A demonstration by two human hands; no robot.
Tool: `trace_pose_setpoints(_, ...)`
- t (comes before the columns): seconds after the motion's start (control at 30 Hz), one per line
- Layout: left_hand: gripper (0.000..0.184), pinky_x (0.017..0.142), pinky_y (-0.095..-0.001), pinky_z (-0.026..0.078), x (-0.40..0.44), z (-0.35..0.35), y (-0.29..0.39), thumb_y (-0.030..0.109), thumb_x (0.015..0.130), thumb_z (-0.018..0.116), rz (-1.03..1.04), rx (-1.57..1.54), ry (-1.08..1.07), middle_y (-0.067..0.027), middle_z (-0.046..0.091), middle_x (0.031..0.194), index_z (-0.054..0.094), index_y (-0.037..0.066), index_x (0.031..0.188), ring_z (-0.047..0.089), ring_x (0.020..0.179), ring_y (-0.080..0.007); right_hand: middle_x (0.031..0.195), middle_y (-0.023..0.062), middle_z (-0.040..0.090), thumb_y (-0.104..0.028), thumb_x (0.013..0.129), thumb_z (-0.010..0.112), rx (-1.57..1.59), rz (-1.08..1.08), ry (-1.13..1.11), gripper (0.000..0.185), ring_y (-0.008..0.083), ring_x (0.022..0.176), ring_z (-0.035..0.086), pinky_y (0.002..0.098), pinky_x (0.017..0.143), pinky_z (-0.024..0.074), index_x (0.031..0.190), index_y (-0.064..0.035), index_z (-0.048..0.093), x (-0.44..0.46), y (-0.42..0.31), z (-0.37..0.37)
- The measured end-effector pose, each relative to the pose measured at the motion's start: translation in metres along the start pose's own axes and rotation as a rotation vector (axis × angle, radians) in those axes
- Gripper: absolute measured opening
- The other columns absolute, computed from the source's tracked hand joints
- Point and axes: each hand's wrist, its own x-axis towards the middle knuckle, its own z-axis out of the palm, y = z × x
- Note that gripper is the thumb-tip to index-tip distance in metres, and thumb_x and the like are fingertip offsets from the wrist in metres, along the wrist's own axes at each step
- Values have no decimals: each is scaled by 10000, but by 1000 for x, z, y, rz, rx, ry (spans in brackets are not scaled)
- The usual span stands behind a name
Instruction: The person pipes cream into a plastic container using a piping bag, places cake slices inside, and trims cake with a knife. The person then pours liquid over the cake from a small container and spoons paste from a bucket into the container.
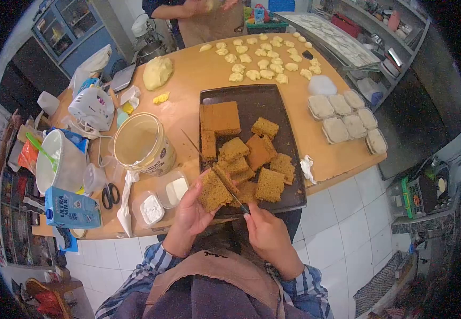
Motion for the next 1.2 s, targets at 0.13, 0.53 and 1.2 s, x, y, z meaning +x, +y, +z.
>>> trace_pose_setpoints(0.13,476,978,-400,355,-3,-1,-2,292,900,432,-1,-3,51,-127,438,1267,324,51,1297,441,1163,-254,798,227,578,-143,854,503,7,-67,28,285,386,713,565,419,612,453,1080,31,513,0,7,4)
trace_pose_setpoints(0.53,442,982,-403,355,-17,2,1,255,890,464,-48,-97,79,-165,445,1243,343,53,1264,437,1165,-301,838,241,586,-134,859,503,174,29,-4,281,378,766,577,371,669,461,1079,41,523,-3,3,-14)
trace_pose_setpoints(1.2,544,1032,-412,278,-28,21,17,360,875,391,44,-244,-31,-220,334,1322,282,19,1285,326,1244,-344,818,216,581,-143,805,557,-610,231,299,191,379,777,571,445,670,450,922,8,549,84,48,-50)
